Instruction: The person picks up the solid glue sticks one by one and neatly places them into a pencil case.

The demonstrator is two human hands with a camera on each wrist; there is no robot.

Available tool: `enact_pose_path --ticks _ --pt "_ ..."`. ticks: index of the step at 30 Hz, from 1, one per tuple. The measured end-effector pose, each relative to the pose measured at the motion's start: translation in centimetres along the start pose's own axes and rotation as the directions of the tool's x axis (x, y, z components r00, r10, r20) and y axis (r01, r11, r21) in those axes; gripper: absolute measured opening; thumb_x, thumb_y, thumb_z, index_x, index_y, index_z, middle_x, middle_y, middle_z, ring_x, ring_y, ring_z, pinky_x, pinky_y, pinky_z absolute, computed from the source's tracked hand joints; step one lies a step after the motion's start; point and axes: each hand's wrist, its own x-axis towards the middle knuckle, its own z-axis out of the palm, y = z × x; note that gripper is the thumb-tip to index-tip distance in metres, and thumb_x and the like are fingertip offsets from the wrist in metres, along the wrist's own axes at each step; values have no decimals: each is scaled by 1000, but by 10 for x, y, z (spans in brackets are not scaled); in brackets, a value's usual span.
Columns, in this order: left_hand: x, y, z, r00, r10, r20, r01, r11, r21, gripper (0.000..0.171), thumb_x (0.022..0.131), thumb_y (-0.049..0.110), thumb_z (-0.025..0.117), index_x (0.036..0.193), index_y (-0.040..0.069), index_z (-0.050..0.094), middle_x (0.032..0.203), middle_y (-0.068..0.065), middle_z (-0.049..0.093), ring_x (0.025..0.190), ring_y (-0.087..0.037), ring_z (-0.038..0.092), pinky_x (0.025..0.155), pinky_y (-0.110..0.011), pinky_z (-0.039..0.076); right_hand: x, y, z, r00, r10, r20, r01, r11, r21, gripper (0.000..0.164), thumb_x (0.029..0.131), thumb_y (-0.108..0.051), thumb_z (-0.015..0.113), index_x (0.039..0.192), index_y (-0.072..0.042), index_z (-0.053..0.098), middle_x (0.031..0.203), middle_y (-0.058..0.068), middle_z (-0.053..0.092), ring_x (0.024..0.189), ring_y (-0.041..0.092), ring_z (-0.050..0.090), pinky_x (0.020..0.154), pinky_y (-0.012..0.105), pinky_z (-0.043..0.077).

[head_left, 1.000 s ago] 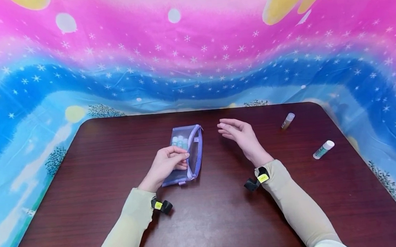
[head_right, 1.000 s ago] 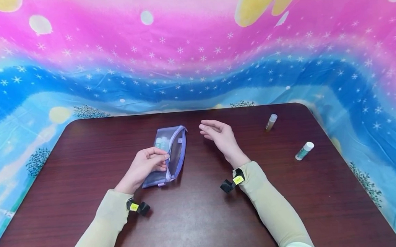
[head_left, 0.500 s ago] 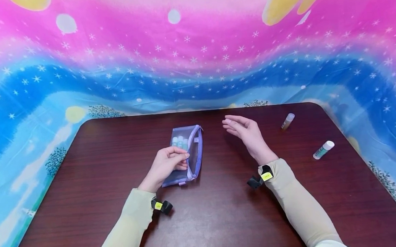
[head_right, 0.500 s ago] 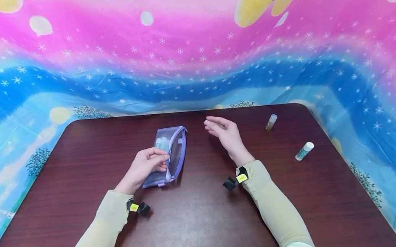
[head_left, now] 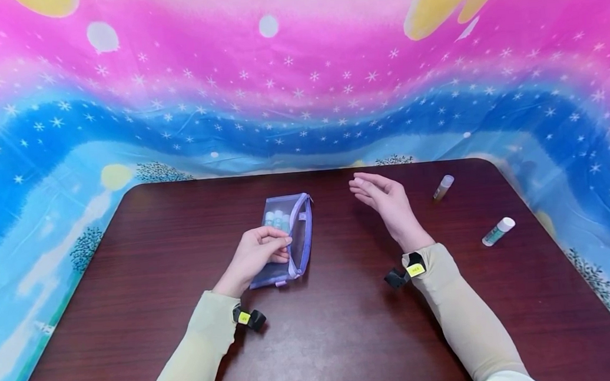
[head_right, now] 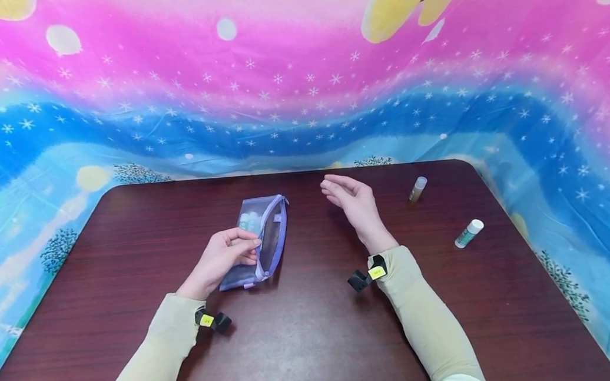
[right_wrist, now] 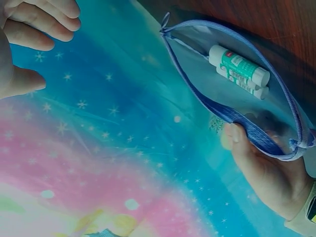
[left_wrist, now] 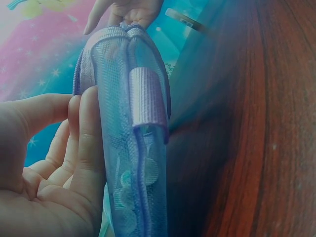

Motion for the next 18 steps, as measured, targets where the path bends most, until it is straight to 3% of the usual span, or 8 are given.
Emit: enact_pose_path --ticks 13,18 --pt "-1 1 1 1000 -4 1 4 1000 -13 20 96 3 69 108 -13 66 102 -33 69 68 -19 69 70 -33 63 1 -6 -10 998 -29 -56 30 999 19 46 100 -23 69 136 5 60 130 25 63 125 37 58 108 41 45" --pt "0 0 1 1000 -9 3 9 1000 -9 21 95 4 70 108 -12 66 101 -31 70 68 -19 69 70 -33 63 2 -8 -13 996 -35 -83 34 999 -3 47 99 -24 70 136 3 61 128 21 66 124 33 59 112 45 40"
